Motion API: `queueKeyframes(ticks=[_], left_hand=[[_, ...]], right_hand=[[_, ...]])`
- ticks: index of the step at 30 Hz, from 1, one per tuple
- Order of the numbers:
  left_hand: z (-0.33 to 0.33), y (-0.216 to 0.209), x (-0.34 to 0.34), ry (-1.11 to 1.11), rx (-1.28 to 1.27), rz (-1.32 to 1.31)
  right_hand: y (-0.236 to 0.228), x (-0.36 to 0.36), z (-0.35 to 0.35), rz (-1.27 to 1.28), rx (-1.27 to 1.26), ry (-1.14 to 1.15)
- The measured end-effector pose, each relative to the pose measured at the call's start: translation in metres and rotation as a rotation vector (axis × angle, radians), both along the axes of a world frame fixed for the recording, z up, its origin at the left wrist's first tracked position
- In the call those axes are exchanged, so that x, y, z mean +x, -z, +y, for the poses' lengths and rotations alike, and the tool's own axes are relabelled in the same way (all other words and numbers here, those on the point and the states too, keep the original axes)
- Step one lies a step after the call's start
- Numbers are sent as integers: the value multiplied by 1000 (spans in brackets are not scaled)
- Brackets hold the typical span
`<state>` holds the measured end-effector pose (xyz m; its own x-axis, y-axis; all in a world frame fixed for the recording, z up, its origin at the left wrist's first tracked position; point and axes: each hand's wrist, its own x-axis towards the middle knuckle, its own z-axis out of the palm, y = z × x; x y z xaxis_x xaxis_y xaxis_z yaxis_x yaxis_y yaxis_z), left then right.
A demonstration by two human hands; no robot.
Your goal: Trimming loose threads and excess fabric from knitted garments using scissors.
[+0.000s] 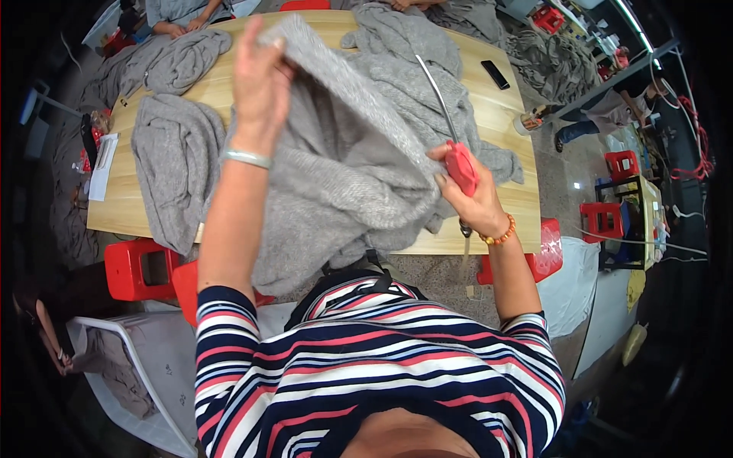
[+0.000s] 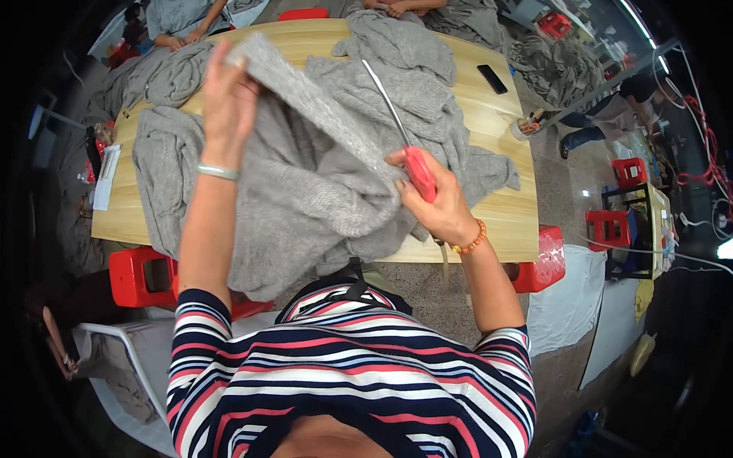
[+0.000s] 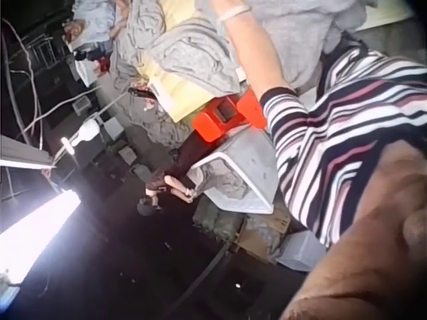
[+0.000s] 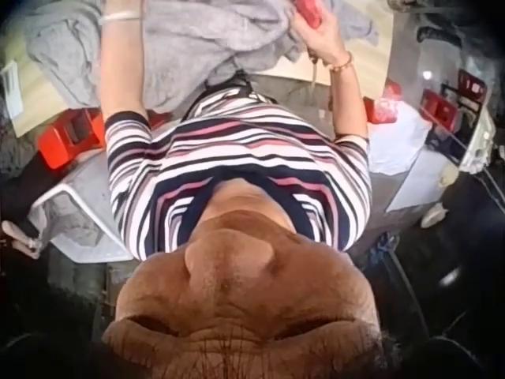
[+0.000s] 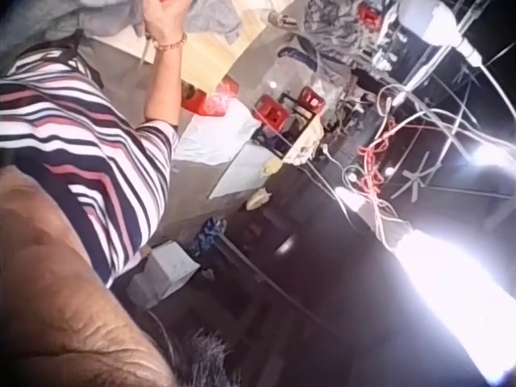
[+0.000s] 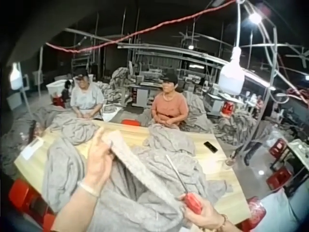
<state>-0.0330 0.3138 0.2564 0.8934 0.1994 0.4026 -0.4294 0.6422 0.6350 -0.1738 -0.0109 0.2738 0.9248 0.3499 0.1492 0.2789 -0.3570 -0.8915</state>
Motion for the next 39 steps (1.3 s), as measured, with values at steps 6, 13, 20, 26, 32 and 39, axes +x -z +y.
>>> queueKeyframes(ticks=[6,13,20,26,32,39], left_hand=[[30,-66,-23,-1002,1241,-667],[148,111,-48,-939,1863,416],[191,83,-69,-1167,1796,624],[132,30,-89,-929,1322,118],[49,80,-115,-433,1618,94],[-32,95,-52,-563,1488,151]], right_hand=[[-16,8,24,-188,-87,75],[55,35,9,-129,-354,152],[87,56,5,-104,-453,193],[96,82,-20,-73,-481,294],[115,82,-46,-32,-585,60],[98,89,-48,73,-643,32]])
